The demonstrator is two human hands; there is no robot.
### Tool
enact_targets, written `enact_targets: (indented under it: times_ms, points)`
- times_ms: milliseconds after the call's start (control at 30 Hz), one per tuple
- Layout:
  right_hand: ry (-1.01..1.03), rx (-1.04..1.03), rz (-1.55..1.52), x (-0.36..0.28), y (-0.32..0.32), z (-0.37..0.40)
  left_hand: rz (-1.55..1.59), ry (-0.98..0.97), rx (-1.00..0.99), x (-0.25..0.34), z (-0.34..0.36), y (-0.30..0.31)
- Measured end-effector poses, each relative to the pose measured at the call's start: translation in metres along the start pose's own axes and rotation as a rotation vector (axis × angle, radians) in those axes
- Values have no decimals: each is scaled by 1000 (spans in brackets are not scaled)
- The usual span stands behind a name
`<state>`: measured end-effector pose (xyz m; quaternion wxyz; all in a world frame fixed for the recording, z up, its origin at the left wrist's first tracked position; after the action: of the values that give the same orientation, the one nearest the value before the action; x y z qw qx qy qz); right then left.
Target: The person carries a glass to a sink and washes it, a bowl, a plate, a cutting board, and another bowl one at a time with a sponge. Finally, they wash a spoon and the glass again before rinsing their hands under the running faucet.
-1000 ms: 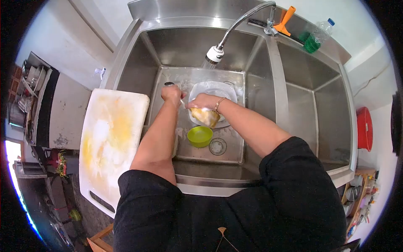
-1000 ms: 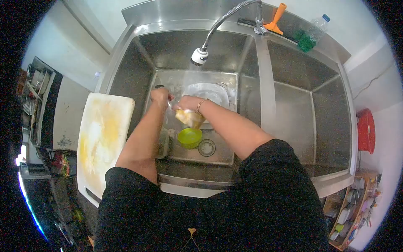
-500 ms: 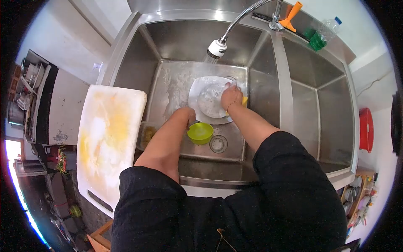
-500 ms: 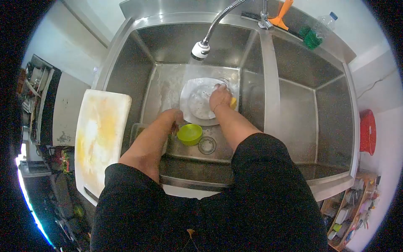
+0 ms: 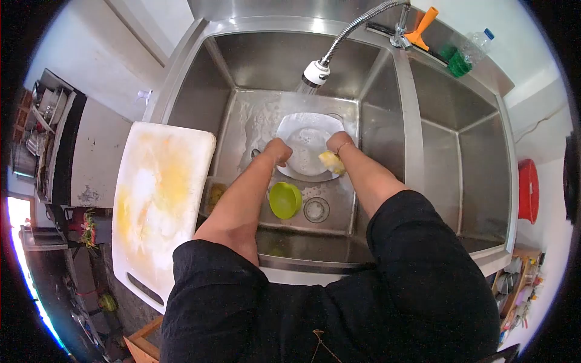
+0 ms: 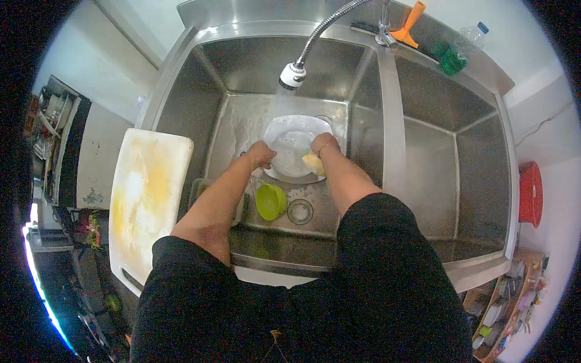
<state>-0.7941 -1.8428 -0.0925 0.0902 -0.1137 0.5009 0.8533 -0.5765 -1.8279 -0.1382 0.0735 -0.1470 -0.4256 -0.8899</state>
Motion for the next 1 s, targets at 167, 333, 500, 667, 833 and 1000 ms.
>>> enact_targets:
  times_ms: [167, 333, 500, 667, 833, 1000]
  points:
    - [212, -110, 166, -8, -3, -25, -24, -131, -20, 17, 23, 20]
    - [167, -238, -139, -20, 21, -24, 1112, 399, 118, -4, 42, 59]
    - [301, -334, -382, -18, 28, -46, 1418, 350, 102, 46, 92, 99]
    - [418, -450, -411, -46, 57, 5, 1505, 383, 24, 49, 87, 106]
    - [335, -237, -186, -77, 71, 5, 889, 283, 422, 23, 30, 100]
    - [-53, 19, -1518, -82, 91, 0, 983, 165, 409, 35, 48, 113]
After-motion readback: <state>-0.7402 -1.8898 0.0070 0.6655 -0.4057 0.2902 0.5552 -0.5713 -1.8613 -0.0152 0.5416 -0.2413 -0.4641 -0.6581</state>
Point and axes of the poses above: each hand's wrist, its own z-axis away from the middle knuckle, its own y-axis out of the back of the hand, x = y × z, the point moved 5 cm from there along -z, towards the middle knuckle, and after that the axes turned 9 degrees about y, right-handed, at the moved point
